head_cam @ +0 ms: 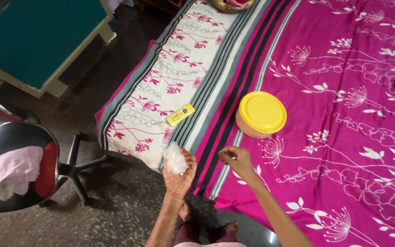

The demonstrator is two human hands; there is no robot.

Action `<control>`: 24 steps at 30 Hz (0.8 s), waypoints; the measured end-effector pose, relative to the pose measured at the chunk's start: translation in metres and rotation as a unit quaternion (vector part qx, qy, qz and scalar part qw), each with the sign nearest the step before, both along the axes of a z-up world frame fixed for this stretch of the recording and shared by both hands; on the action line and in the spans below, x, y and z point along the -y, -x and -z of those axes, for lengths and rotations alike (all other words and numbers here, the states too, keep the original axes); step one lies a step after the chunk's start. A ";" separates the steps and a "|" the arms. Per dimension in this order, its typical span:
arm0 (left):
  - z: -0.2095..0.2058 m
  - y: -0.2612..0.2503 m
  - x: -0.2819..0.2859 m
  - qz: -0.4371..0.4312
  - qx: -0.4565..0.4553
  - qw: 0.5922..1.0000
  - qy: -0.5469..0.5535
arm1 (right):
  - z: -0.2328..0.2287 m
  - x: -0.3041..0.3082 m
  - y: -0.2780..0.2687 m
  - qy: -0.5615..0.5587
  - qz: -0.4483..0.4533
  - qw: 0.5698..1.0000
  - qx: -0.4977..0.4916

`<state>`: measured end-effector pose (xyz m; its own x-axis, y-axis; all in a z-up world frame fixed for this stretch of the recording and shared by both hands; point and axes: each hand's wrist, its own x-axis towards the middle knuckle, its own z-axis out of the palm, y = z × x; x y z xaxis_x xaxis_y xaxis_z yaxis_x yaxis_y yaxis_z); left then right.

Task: The person picks up a box and a container of cream from a bed, carries them to a desk, and places them there. The person then picks up two organizers filled with pens and cosmetics from the bed, moves them to the desk, and rearranges several items on the desk, including a tube of cream and a small box. Finally, the person picks up a handheld steamer, wraps its cord, and places it in a lower shelf.

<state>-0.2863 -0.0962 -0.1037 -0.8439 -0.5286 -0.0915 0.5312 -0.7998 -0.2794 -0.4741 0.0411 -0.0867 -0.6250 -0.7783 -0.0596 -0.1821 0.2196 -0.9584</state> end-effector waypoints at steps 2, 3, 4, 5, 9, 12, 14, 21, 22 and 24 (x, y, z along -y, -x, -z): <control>0.004 -0.015 0.012 -0.009 -0.018 1.000 -0.001 | 0.025 0.011 0.008 -0.091 -0.087 0.992 -0.013; 0.007 -0.020 0.019 -0.010 -0.019 1.000 0.000 | 0.039 0.022 0.012 -0.090 -0.088 0.992 -0.014; 0.010 -0.024 0.026 -0.021 -0.011 1.000 0.006 | 0.055 0.038 0.015 -0.122 -0.080 0.984 0.099; 0.014 -0.031 0.033 -0.032 -0.003 0.999 0.011 | 0.074 0.049 0.017 -0.154 -0.071 0.963 0.211; 0.014 -0.056 0.059 -0.055 0.012 0.998 0.018 | 0.159 0.116 0.032 -0.035 0.018 0.914 0.403; 0.028 -0.083 0.077 -0.091 0.030 0.995 -0.004 | 0.172 0.166 0.030 0.015 0.178 0.812 0.555; 0.028 -0.101 0.088 -0.121 0.076 0.989 -0.031 | 0.173 0.196 0.022 -0.055 0.251 0.849 0.462; 0.044 -0.157 0.117 -0.137 0.064 0.988 -0.023 | 0.158 0.267 0.008 -0.100 0.371 0.866 0.321; 0.048 -0.162 0.120 -0.131 0.085 0.986 -0.062 | 0.160 0.271 0.008 -0.166 0.365 0.883 0.243; 0.056 -0.169 0.124 -0.122 0.107 0.982 -0.098 | 0.166 0.281 0.009 -0.228 0.356 0.891 0.165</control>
